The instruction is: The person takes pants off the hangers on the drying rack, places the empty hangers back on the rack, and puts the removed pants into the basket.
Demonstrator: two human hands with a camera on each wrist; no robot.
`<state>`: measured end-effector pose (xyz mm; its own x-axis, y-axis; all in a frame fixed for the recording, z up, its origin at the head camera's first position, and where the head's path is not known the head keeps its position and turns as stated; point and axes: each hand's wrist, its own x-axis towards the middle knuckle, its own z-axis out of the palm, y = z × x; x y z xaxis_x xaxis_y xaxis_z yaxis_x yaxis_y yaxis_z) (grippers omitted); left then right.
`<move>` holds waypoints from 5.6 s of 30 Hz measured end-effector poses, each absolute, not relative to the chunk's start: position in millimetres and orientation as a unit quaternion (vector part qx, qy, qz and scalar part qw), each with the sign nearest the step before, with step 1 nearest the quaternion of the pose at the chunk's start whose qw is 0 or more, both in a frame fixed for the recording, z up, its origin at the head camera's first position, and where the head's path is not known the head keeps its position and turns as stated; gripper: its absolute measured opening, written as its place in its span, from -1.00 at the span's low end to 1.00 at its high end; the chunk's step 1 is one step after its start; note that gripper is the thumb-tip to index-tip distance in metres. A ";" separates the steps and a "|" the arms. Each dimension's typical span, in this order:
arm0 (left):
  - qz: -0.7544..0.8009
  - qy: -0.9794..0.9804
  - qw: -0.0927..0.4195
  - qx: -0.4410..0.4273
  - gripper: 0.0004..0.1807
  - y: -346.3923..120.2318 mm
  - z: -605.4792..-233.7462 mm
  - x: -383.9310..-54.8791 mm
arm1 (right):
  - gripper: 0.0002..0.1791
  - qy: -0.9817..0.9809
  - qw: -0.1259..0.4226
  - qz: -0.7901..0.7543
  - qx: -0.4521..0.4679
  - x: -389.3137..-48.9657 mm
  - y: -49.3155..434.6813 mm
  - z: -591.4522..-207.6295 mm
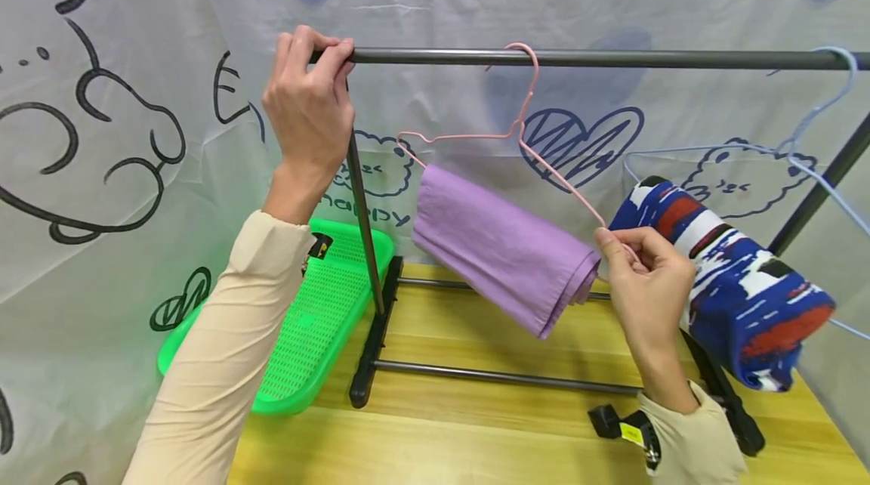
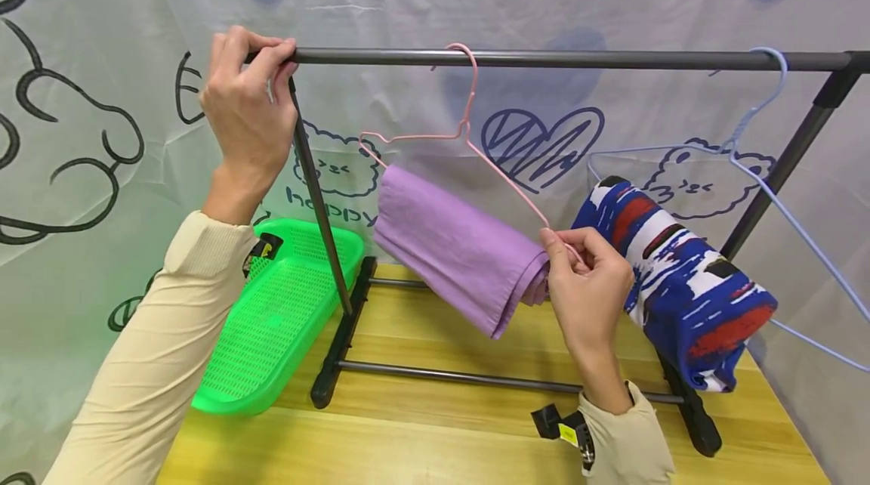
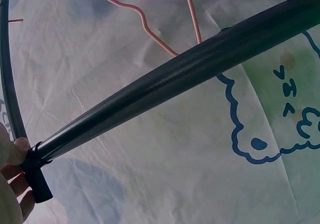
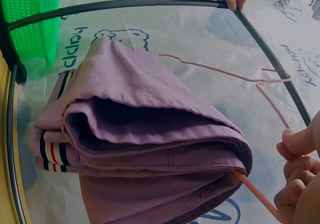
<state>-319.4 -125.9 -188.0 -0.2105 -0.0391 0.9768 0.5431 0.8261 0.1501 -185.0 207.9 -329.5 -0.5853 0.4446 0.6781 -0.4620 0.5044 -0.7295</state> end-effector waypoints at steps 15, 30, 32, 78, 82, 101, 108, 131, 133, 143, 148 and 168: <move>-0.236 -0.735 0.615 -0.161 -0.74 -127.2 -190.8 -322.0 | -0.84 -0.675 0.502 0.540 -0.005 -191.3 207.8 -324.8; -0.234 -0.741 0.610 -0.156 -0.69 -133.2 -187.7 -318.4 | -0.76 -0.635 0.544 0.548 -0.024 -166.3 221.2 -298.4; -0.234 -0.741 0.610 -0.155 -0.68 -133.3 -188.4 -318.2 | -0.73 -0.632 0.550 0.545 -0.021 -161.6 225.9 -298.7; -0.275 -0.720 0.617 -0.160 -0.76 -131.2 -195.3 -320.4 | -0.85 -0.644 0.513 0.565 0.049 -161.9 266.8 -388.5; -0.281 -0.721 0.614 -0.157 -0.75 -131.1 -198.5 -320.3 | -0.86 -0.649 0.513 0.559 0.060 -161.8 265.6 -390.9; -0.344 -0.655 0.616 -0.269 -0.75 -132.5 -224.5 -309.5 | -0.88 -0.647 0.523 0.549 0.086 -162.2 267.4 -386.2; -0.356 -0.657 0.606 -0.271 -0.74 -130.3 -251.5 -301.4 | -0.88 -0.648 0.522 0.547 0.086 -162.7 267.6 -386.8; -0.415 -0.652 0.582 -0.253 -0.72 -125.4 -325.3 -264.8 | -0.88 -0.655 0.529 0.535 0.074 -167.7 264.6 -387.1; -0.415 -0.663 0.567 -0.259 -0.72 -125.3 -328.5 -262.4 | -0.87 -0.649 0.532 0.538 0.076 -169.2 264.7 -385.8; -0.416 -0.736 0.460 -0.270 -0.67 -126.2 -352.0 -252.5 | -0.89 -0.652 0.532 0.536 0.067 -170.6 270.0 -387.3; -0.428 -0.746 0.433 -0.269 -0.68 -124.0 -364.7 -251.6 | -0.89 -0.648 0.531 0.541 0.067 -169.2 272.0 -391.0; -0.422 -0.769 0.325 -0.354 -0.65 -97.8 -379.3 -249.4 | -0.92 -0.628 0.514 0.578 0.089 -168.3 274.6 -390.1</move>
<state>-249.4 -97.8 -379.3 -0.5386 0.2704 0.7980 0.8184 0.3933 0.4191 -168.3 274.6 -390.1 -0.4548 0.4823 0.7487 -0.7061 0.3170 -0.6332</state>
